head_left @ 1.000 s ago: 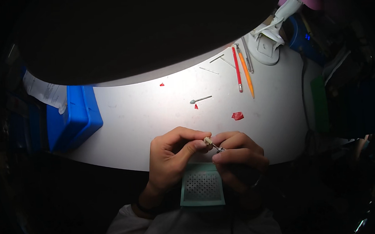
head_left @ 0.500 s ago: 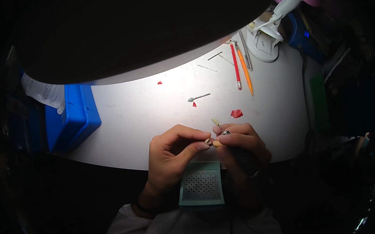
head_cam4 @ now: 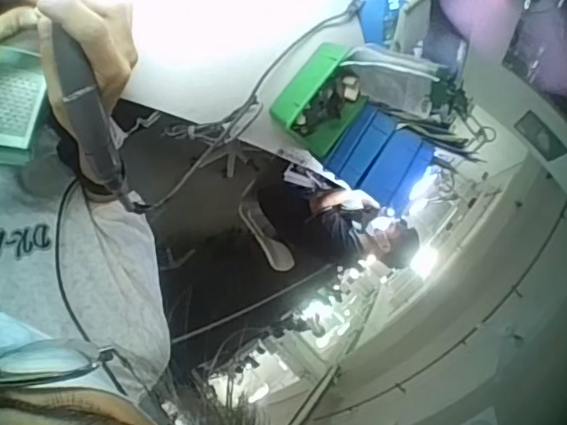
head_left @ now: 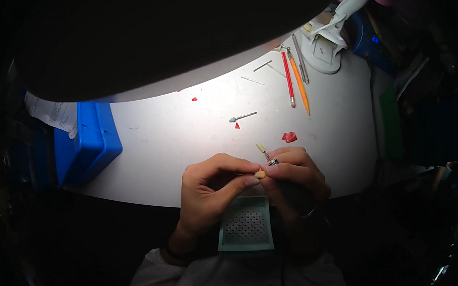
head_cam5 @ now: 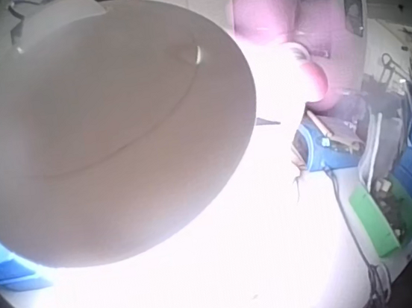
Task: Using a handheld rotary tool to grind or polish a small yellow component.
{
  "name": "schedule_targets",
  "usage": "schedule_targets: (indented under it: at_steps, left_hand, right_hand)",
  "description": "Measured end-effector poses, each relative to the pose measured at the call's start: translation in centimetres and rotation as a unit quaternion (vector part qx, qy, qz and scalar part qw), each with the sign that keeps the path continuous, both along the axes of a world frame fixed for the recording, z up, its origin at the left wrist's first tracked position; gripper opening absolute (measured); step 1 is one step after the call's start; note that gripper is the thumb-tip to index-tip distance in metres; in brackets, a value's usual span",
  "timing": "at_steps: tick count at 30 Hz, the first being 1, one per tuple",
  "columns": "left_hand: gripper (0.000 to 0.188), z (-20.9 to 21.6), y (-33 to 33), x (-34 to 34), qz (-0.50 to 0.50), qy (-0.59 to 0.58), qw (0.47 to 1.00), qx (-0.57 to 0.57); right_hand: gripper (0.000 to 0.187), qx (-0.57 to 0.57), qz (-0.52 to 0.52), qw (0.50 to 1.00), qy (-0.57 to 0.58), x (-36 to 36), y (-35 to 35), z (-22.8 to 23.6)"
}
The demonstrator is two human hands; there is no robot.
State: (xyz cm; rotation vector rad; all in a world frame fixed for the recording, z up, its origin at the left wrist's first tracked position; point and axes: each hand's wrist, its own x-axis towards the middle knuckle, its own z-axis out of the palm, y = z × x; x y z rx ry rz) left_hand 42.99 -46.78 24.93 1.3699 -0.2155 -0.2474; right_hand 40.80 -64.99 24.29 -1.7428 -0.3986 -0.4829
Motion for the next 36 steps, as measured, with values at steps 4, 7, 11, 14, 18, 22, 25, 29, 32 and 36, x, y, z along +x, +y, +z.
schedule_targets:
  at_steps: [4,7,11,14,18,22,25,29,32,36]
  left_hand:
    - [0.015,0.19,-0.02,0.01,0.001,0.011,1.0,-0.006]
    - [0.014,0.43,0.09,0.02,-0.005,0.036,0.999,-0.011]
    - [0.014,0.88,0.2,0.07,-0.017,0.075,0.997,-0.015]
    - [0.014,0.89,0.25,0.16,-0.022,0.078,0.997,-0.018]
    - [0.016,0.42,0.3,0.23,-0.028,0.068,0.997,-0.028]
    - [0.018,0.4,0.17,0.23,-0.032,0.066,0.996,-0.05]
    - [0.018,0.41,0.33,0.27,-0.032,0.077,0.995,-0.055]
    - [0.018,0.22,0.55,0.31,-0.043,0.067,0.995,-0.053]
    - [0.019,0.3,0.48,0.28,-0.047,0.058,0.996,-0.053]
    - [0.019,0.44,0.62,0.37,-0.054,0.067,0.994,-0.061]
  right_hand:
    - [0.038,0.006,-0.003,1.0,-0.008,0.17,0.13,-0.01]
    - [0.037,0.009,-0.002,1.0,0.003,0.11,0.12,0.16]
    - [0.036,0.024,0.001,1.0,0.013,-0.04,0.11,0.14]
    - [0.036,0.025,0.008,1.0,0.018,-0.03,0.04,0.13]
    - [0.037,0.02,0.009,1.0,0.014,0.05,0.01,0.27]
    - [0.038,0.026,0.01,0.999,0.016,-0.04,-0.1,0.2]
    - [0.039,0.031,0.012,0.999,0.017,-0.02,0.01,-0.07]
    - [0.04,0.024,-0.004,1.0,0.008,-0.02,0.19,0.02]
    - [0.041,0.016,-0.015,1.0,0.014,-0.34,0.07,0.47]
    - [0.04,-0.001,-0.013,1.0,0.018,-0.35,0.09,0.48]
